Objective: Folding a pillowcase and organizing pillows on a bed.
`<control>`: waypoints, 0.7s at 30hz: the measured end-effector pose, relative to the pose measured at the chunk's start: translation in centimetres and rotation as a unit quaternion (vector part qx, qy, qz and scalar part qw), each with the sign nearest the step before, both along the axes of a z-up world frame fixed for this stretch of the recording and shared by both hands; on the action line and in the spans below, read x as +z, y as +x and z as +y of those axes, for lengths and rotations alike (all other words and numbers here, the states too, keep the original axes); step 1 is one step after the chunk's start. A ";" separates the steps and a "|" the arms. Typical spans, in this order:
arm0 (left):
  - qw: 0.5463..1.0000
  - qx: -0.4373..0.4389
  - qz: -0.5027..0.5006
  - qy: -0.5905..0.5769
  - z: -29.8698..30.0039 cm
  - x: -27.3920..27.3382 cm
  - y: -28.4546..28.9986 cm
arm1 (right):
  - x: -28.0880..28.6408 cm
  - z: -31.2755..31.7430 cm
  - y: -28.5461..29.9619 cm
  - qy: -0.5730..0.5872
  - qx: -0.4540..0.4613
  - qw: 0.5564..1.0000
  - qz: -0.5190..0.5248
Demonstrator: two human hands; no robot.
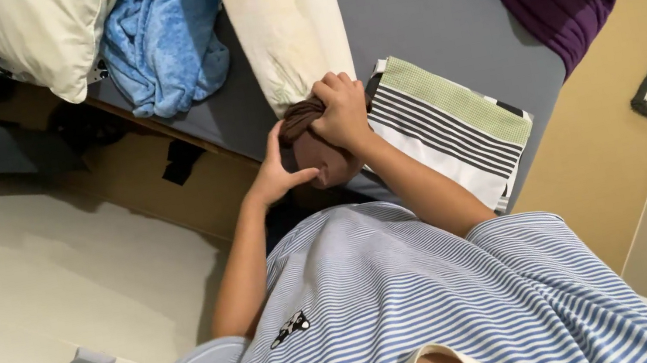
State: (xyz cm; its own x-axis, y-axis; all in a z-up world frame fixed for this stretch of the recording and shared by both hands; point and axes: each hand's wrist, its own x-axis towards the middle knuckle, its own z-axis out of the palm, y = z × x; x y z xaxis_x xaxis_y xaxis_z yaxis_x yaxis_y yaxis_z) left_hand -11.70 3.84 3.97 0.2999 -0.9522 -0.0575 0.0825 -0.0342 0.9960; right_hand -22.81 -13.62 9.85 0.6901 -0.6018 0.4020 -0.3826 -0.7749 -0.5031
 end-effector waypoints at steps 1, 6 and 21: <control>0.997 0.031 -0.059 0.031 -0.1 -0.1 -0.3 | -0.1 -0.1 0.2 0.003 0.015 1.000 0.015; 0.972 0.063 -0.189 0.127 -1.1 0.5 -0.6 | 0.7 -1.5 0.2 0.060 0.068 0.989 0.115; 0.845 0.389 -0.366 0.032 -5.7 5.3 -0.4 | 5.3 0.0 -1.4 0.018 0.116 0.971 0.208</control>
State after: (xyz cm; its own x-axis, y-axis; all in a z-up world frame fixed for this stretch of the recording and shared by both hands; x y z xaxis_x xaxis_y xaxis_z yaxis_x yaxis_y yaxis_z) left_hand -12.13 -1.84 9.24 0.8117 -0.4522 0.3698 -0.5317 -0.3098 0.7883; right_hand -24.21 -13.64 15.16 0.9067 -0.4197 0.0413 -0.3763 -0.8493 -0.3703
